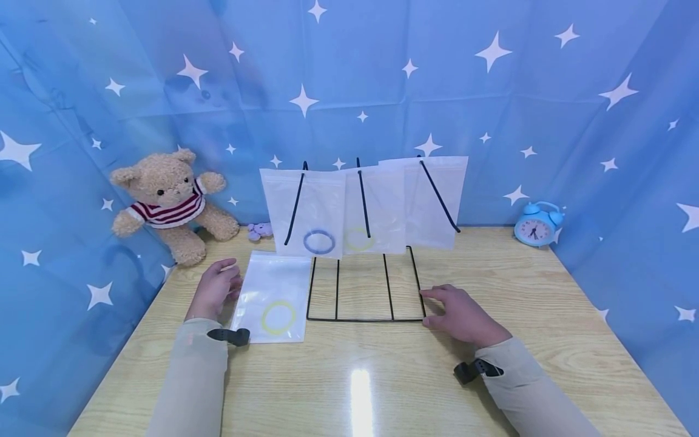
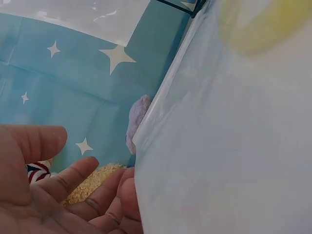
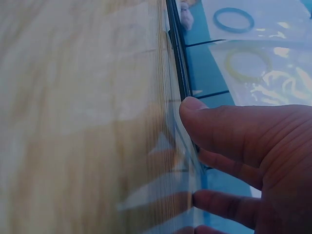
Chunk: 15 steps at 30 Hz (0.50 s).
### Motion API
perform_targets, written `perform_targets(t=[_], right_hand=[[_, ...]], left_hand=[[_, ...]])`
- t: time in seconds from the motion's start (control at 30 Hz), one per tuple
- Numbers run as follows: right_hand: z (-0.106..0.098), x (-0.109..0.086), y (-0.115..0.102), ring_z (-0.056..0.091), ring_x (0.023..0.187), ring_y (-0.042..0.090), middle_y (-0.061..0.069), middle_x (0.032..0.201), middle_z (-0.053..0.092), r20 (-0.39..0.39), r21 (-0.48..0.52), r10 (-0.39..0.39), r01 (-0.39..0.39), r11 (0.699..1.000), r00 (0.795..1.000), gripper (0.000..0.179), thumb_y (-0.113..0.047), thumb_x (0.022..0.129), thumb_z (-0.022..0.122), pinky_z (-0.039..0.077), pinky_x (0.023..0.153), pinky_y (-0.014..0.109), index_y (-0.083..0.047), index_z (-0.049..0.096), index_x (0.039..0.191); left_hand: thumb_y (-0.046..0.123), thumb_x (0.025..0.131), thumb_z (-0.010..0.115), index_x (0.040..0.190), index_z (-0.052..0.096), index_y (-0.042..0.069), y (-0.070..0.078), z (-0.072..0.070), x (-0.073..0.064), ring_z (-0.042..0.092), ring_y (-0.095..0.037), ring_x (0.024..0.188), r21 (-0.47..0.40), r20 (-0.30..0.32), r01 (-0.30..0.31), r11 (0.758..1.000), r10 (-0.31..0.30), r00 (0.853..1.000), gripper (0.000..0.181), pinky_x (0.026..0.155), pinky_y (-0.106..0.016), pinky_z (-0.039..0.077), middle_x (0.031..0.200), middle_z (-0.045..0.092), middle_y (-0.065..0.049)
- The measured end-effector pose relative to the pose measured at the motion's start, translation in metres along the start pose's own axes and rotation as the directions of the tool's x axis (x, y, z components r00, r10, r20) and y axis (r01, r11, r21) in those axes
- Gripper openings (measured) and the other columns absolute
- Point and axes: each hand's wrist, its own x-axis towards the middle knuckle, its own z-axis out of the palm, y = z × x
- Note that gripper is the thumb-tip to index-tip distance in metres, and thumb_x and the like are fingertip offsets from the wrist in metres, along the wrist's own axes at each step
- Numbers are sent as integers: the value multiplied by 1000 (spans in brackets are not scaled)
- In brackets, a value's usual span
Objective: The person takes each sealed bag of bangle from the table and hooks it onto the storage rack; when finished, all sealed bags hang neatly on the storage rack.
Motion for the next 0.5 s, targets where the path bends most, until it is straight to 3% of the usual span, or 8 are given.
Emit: perform_targets(t=[0.27, 0.5], right_hand=[[0, 0, 0, 47, 140, 53, 28, 153, 50, 4, 11, 0, 0, 1000, 1000, 62, -25, 94, 80, 45, 109, 66, -8, 59, 150], [0, 0, 1, 50, 138, 50, 26, 151, 53, 2, 4, 0, 0, 1000, 1000, 62, -26, 94, 80, 47, 108, 64, -9, 59, 150]], left_hand=[[29, 113, 45, 164, 35, 11, -1, 1, 1, 61, -12, 99, -16, 29, -12, 1000, 13, 1000, 55, 73, -25, 53, 136, 56, -10], [28, 112, 48, 159, 43, 8, -1, 2, 1, 65, -11, 95, 0, 75, -36, 999, 36, 997, 51, 77, -28, 55, 133, 65, -9]])
